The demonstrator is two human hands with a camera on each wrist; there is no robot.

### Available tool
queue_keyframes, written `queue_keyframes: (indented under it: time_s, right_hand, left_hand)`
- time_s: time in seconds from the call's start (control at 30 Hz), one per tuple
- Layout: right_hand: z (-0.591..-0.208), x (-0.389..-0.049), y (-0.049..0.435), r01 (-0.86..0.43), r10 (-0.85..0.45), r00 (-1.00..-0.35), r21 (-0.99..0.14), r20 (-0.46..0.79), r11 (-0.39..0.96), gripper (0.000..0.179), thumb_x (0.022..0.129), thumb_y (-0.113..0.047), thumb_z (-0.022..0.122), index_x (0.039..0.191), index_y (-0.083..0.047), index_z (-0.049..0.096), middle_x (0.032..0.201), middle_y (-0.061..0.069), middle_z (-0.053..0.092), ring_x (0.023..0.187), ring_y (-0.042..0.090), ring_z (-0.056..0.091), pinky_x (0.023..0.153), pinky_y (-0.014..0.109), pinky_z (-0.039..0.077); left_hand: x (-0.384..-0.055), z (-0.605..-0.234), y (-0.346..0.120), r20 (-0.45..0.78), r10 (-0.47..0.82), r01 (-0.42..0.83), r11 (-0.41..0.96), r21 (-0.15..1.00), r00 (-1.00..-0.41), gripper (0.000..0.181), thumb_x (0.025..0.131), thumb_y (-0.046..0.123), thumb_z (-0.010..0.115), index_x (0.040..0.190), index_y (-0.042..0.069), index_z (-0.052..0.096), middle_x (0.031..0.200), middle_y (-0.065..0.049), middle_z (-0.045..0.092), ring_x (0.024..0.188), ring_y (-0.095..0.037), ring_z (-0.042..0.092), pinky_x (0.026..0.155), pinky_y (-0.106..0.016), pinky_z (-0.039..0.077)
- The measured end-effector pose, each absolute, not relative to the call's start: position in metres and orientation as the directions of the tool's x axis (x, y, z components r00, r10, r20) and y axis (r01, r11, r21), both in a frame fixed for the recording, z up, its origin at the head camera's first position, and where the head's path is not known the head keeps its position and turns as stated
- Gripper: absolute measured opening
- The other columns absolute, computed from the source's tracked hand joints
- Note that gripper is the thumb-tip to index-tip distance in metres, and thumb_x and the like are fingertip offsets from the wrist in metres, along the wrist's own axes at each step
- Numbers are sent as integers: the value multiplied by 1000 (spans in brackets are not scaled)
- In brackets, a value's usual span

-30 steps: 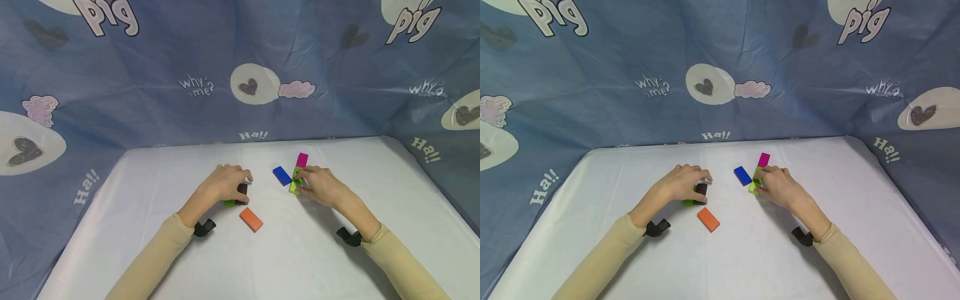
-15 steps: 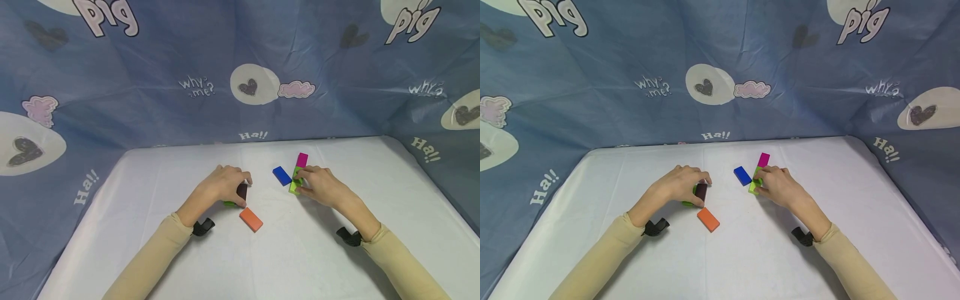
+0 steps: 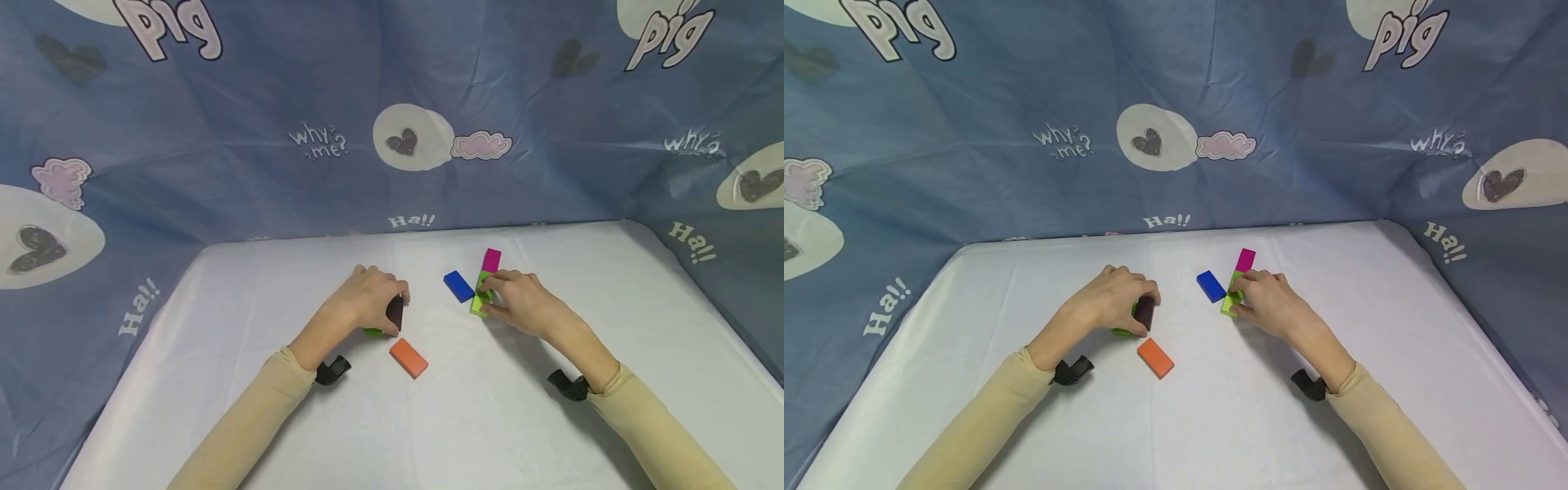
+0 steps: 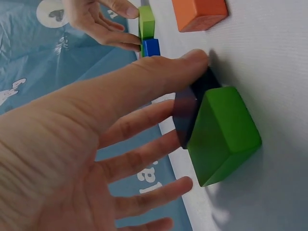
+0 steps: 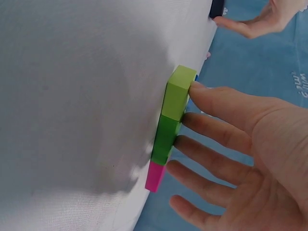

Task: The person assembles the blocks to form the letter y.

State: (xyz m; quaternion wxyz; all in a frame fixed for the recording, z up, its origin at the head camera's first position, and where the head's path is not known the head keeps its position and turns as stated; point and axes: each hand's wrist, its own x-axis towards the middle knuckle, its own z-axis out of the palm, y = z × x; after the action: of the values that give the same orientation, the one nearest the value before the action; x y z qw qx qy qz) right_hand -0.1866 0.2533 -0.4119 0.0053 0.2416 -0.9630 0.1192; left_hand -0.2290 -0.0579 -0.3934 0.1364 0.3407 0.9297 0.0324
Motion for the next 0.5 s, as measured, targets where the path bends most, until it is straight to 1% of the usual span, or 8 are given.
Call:
queue_keyframes:
  time_s: [0.13, 0.33, 0.5]
  right_hand:
    - [-412, -187, 254, -467, -464, -883, -227, 70, 855, 26, 95, -15, 83, 118, -5, 77, 119, 13, 78, 113, 36, 74, 94, 65, 57]
    - [-413, -187, 253, -462, -460, -885, -226, 67, 858, 26, 95, -16, 83, 118, -4, 77, 120, 13, 78, 114, 36, 74, 96, 65, 57]
    - [-414, -186, 253, -455, -454, -889, -226, 59, 861, 27, 95, -16, 82, 119, -5, 77, 122, 14, 78, 116, 37, 74, 97, 66, 57]
  left_hand:
    - [-230, -395, -56, -196, 651, 637, 759, 136, -733, 54, 80, 45, 95, 126, 27, 74, 118, 0, 77, 101, -25, 61, 101, -49, 46]
    - [-233, -397, -51, -142, 657, 648, 754, 109, -740, 66, 81, 48, 94, 138, 24, 70, 128, -1, 77, 104, -27, 64, 106, -51, 47]
    - [-235, -400, -46, -93, 662, 653, 749, 108, -744, 67, 82, 47, 94, 139, 21, 71, 131, -4, 77, 108, -29, 64, 107, -52, 48]
